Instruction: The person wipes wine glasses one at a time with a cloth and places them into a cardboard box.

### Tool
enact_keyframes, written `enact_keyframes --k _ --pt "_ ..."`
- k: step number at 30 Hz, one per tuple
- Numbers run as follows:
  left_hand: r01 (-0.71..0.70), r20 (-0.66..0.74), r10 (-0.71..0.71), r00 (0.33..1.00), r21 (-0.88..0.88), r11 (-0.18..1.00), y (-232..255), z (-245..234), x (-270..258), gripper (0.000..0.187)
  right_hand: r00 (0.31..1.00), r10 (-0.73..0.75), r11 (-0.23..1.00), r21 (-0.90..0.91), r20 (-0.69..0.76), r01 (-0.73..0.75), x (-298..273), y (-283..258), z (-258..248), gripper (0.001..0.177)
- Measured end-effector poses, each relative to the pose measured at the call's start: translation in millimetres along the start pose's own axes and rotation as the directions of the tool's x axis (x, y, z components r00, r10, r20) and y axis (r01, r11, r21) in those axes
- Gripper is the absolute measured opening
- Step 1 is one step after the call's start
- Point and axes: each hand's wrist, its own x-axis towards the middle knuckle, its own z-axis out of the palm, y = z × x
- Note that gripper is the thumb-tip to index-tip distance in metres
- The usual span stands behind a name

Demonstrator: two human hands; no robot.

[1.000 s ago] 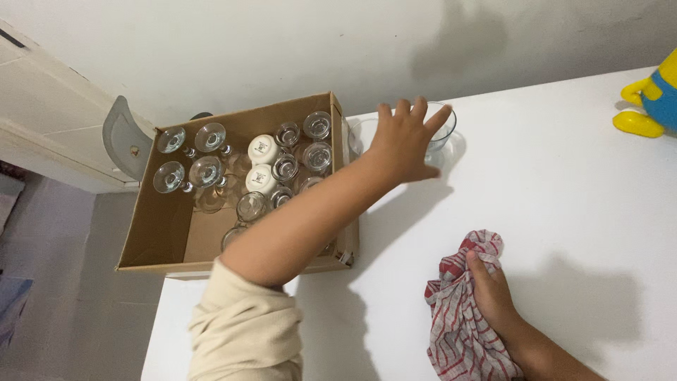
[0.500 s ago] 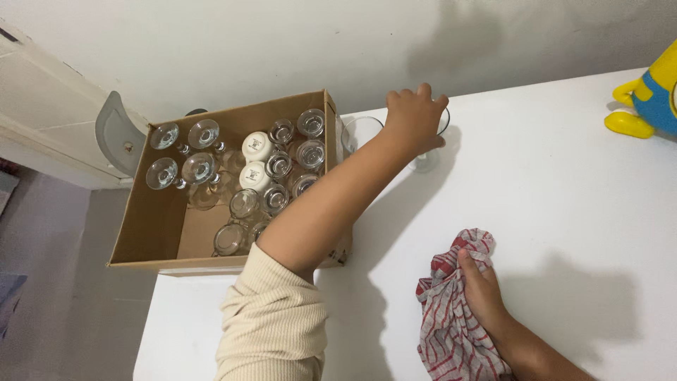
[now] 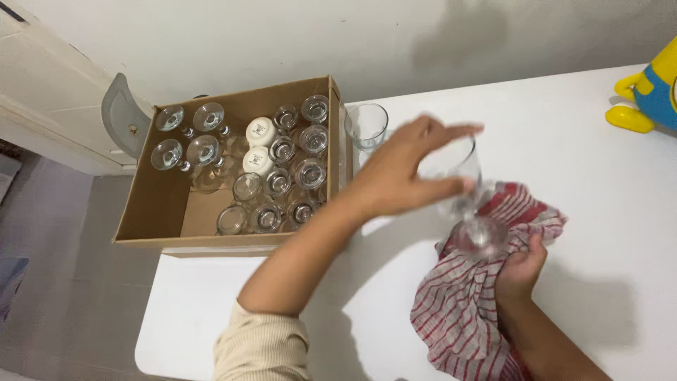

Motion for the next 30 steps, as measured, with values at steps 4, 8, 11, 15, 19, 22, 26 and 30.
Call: enact_keyframes --k 4,8,11,15,19,22,26,30 --pt "0.072 0.031 -0.066 0.997 -0.276 0.958 -12 48 -45 0.071 0.966 -0.091 0.982 0.184 0.243 0.046 7 42 -55 0.070" --pt "0.306 0.094 -0.381 0.920 -0.780 0.546 -49 115 -60 0.083 0.880 0.291 0.917 0.152 0.375 -0.368 -25 53 -45 0.077" --pt "0.259 0.155 -0.510 0.846 -0.956 0.140 -55 156 -74 0.082 0.729 0.626 0.691 -0.632 0.279 -0.351 -30 34 -6 0.077" --pt "0.255 0.358 -0.615 0.702 -0.933 -0.253 -40 189 -90 0.060 0.683 -0.261 0.549 -0.477 0.682 0.686 -41 8 37 0.075" --pt "0.222 0.267 -0.446 0.854 -0.963 -0.152 -28 199 -99 0.054 0.670 -0.300 0.176 -0.651 0.679 0.738 -44 -1 38 0.047" --pt "0.272 0.285 -0.370 0.884 -0.958 -0.088 -20 194 -101 0.045 0.522 -0.401 0.027 -0.559 0.753 0.828 -41 -3 37 0.048" --pt "0.228 0.197 -0.382 0.903 -0.973 0.039 -13 196 -102 0.051 0.355 -0.507 -0.017 -0.421 0.785 0.907 -37 -6 25 0.023" --pt "0.295 0.183 -0.495 0.849 -0.942 0.158 -30 219 -106 0.061 0.593 -0.370 0.354 -0.481 0.715 0.802 -29 -1 24 0.022"
